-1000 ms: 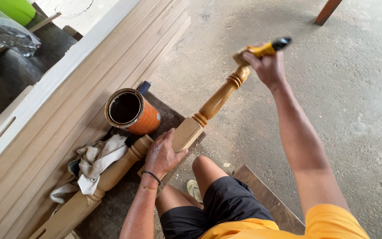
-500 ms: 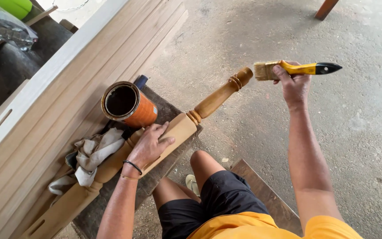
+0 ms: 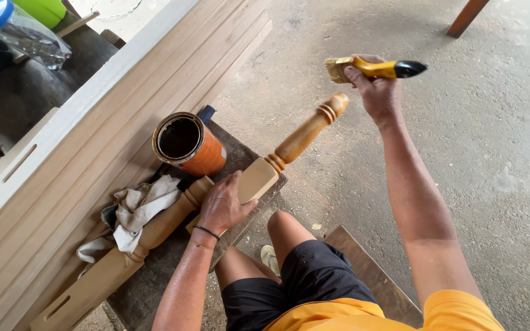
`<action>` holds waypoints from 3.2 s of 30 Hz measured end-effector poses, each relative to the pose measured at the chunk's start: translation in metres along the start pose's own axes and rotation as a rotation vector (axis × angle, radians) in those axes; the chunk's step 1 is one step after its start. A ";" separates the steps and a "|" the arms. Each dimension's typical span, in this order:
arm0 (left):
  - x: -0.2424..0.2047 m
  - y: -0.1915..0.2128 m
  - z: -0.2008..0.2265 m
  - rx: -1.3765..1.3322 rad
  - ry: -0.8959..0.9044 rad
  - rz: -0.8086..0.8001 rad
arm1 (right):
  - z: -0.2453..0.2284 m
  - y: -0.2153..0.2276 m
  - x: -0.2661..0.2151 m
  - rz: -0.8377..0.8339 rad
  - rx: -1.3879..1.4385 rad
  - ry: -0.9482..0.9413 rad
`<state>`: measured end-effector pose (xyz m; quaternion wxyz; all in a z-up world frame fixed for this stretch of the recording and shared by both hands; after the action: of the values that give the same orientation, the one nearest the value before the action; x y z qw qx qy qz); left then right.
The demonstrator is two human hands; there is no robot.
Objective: The person applies a dark stain to a turned wooden piece using a paintbrush. They dip the brush into a can of stain and carefully coat the wood, rotating it to cover all sides. The person then sets the stained piece aside and picks up another wooden piece to repeat the process.
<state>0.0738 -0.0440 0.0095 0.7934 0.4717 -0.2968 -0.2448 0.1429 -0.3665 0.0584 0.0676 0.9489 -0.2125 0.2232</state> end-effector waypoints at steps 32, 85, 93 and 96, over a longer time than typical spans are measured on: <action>-0.002 0.002 -0.002 0.109 0.008 0.088 | 0.018 -0.013 -0.006 -0.101 -0.139 -0.022; -0.006 0.002 -0.004 0.143 0.042 0.107 | -0.017 -0.044 -0.055 -0.187 -0.354 0.241; -0.007 0.004 -0.002 0.173 0.038 0.115 | -0.062 -0.100 -0.111 -0.371 -0.260 0.069; -0.006 0.001 -0.006 0.145 0.056 0.090 | -0.028 -0.087 -0.100 -0.387 -0.066 -0.195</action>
<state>0.0739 -0.0354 0.0066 0.7755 0.5207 -0.3121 -0.1735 0.0882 -0.2441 0.0351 0.1196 0.9864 -0.0393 0.1062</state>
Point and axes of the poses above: each hand's wrist, its own x-axis towards the middle knuckle, its own y-axis out of the back of the hand, z = x × y, the point moved 9 cm from there along x, towards the middle knuckle, and after that the axes turned 10 degrees about -y, right-handed, at the moved point
